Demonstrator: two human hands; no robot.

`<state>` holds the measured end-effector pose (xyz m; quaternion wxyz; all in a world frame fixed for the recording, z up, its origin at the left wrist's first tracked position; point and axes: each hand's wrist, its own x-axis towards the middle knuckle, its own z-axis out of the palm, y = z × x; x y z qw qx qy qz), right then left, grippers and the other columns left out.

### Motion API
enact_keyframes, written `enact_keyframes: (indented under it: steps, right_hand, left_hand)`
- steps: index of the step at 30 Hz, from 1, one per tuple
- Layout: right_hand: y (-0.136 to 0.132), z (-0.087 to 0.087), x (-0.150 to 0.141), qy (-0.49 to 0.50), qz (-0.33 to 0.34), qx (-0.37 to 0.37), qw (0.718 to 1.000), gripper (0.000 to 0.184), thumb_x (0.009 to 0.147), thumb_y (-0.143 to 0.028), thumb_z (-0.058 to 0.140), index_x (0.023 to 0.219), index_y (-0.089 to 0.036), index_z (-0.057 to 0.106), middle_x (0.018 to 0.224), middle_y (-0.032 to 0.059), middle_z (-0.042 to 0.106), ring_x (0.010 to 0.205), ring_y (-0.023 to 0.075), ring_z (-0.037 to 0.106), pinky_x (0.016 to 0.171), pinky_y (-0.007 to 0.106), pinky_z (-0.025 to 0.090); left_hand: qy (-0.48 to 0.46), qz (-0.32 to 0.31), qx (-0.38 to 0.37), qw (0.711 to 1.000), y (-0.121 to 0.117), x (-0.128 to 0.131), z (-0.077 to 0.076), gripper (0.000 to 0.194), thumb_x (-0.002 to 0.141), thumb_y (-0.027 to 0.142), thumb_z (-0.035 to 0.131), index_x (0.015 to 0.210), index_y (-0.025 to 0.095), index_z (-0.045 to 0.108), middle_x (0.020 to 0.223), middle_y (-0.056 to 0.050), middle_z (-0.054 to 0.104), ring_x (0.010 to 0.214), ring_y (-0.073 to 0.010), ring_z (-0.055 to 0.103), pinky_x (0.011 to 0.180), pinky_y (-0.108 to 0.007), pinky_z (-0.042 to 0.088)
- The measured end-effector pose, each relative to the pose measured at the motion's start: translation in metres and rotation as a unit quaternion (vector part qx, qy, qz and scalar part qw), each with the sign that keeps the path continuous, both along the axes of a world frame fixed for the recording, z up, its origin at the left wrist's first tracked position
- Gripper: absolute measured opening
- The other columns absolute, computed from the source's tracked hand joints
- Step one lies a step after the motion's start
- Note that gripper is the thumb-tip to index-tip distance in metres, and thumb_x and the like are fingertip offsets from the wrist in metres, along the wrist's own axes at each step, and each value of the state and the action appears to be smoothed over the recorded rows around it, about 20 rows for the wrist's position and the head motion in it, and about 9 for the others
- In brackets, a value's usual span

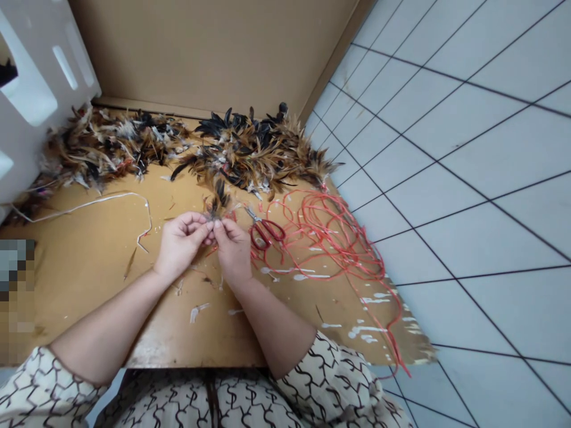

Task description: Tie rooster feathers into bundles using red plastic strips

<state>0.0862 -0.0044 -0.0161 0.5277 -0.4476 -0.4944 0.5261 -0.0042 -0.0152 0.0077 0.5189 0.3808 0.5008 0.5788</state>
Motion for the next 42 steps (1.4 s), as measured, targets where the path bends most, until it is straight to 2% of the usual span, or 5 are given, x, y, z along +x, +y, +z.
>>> enact_keyframes:
  steps: [7, 14, 19, 31, 42]
  right_hand:
    - [-0.003, 0.001, -0.002, 0.004, -0.016, -0.007, 1.000, 0.025, 0.073, -0.038, 0.050, 0.057, -0.019, 0.050, 0.053, -0.0038, 0.047, 0.054, 0.0091, 0.043, 0.056, 0.023, 0.039]
    - [-0.003, -0.003, -0.004, 0.006, -0.018, -0.021, 1.000, 0.028, 0.071, -0.042, 0.050, 0.056, -0.018, 0.051, 0.057, -0.0026, 0.049, 0.057, 0.0094, 0.043, 0.057, 0.024, 0.039]
    - [0.000, -0.004, 0.000, -0.025, -0.025, -0.003, 0.999, 0.028, 0.071, -0.039, 0.049, 0.053, -0.019, 0.045, 0.053, -0.0041, 0.041, 0.055, 0.0086, 0.037, 0.054, 0.023, 0.035]
    - [-0.002, -0.006, -0.006, 0.024, -0.028, -0.020, 0.999, 0.031, 0.071, -0.043, 0.052, 0.055, -0.020, 0.041, 0.050, -0.0060, 0.037, 0.049, 0.0074, 0.036, 0.048, 0.021, 0.035]
    - [0.001, -0.015, -0.008, 0.041, -0.047, 0.011, 0.998, 0.027, 0.071, -0.039, 0.054, 0.056, -0.018, 0.047, 0.055, -0.0061, 0.041, 0.056, 0.0078, 0.039, 0.058, 0.023, 0.036]
  left_hand:
    - [0.080, 0.047, 0.054, 0.994, -0.003, 0.002, -0.008, 0.023, 0.056, 0.036, 0.071, 0.058, 0.018, 0.058, 0.048, 0.003, 0.060, 0.044, -0.0095, 0.053, 0.048, -0.021, 0.044]
    - [0.142, 0.049, 0.088, 0.985, -0.004, -0.001, -0.016, 0.014, 0.065, 0.031, 0.062, 0.059, 0.019, 0.059, 0.051, 0.002, 0.061, 0.050, -0.0112, 0.055, 0.055, -0.023, 0.045]
    - [0.183, 0.038, 0.114, 0.976, -0.005, -0.001, -0.021, 0.008, 0.067, 0.026, 0.058, 0.065, 0.019, 0.062, 0.059, 0.001, 0.063, 0.057, -0.0119, 0.057, 0.061, -0.024, 0.046]
    - [0.016, 0.018, 0.002, 1.000, -0.005, 0.007, -0.012, 0.017, 0.062, 0.028, 0.064, 0.062, 0.019, 0.050, 0.041, 0.005, 0.052, 0.039, -0.0095, 0.051, 0.048, -0.022, 0.043]
    - [0.188, 0.053, 0.063, 0.979, -0.004, 0.004, -0.018, 0.011, 0.065, 0.022, 0.056, 0.057, 0.017, 0.050, 0.042, 0.007, 0.048, 0.038, -0.0052, 0.041, 0.041, -0.017, 0.029]
